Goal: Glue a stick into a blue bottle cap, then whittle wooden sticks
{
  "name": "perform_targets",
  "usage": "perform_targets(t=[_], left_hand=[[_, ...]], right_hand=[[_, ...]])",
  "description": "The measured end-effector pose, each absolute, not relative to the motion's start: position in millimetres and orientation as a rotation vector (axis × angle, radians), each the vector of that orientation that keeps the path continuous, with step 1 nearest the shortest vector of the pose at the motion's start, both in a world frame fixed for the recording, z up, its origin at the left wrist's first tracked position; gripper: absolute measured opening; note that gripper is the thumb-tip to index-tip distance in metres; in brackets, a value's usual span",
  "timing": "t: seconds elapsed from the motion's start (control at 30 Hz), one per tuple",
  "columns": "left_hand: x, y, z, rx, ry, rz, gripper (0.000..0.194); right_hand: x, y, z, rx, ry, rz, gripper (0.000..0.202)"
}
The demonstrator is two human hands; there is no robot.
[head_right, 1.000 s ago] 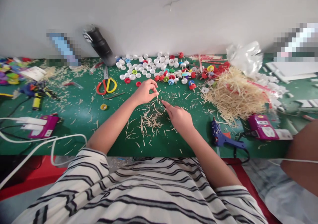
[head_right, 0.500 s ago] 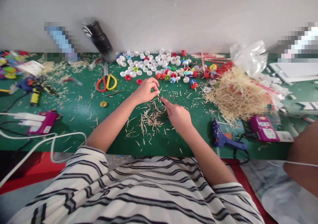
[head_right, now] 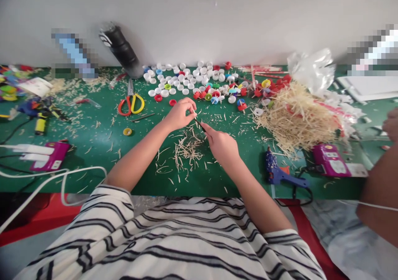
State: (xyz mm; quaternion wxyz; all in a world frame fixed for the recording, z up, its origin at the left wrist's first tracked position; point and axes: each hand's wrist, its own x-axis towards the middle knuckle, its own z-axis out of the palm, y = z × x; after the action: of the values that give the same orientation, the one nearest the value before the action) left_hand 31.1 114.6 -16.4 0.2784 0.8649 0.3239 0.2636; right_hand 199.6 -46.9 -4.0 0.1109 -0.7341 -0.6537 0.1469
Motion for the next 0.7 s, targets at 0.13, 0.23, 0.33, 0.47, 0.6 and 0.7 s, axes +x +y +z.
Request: perform_targets(t=[0.13, 0.23, 0.33, 0.47, 0.6, 0.7], left_hand=[[33, 110, -13, 2.324, 0.817, 0.715, 0.027], [36, 108, -12, 2.331, 0.817, 0.703, 0.025], [37, 109, -13, 2.323, 0.851, 0.702, 0.025], [33, 115, -15, 2.292, 0.884, 0.726, 0.026], [36, 107, -12, 2.304, 0.846, 0.725, 0.025], [47, 89, -7, 2.376, 0.792, 0.668, 0.025]], right_hand=[[199, -47, -3, -2.148, -1.934, 0.429, 0.054], [200, -51, -4, -2.151, -1.949, 0.427, 0.055], [198, -54, -4, -2.163, -1.96, 0.435, 0.057], [193, -58, -2, -2.207, -1.931, 0.483, 0.055], [192, -58, 4, -2.256, -1.929, 0.482, 0.055], [189, -52, 4, -2.296, -1.995, 0.468, 0.054]])
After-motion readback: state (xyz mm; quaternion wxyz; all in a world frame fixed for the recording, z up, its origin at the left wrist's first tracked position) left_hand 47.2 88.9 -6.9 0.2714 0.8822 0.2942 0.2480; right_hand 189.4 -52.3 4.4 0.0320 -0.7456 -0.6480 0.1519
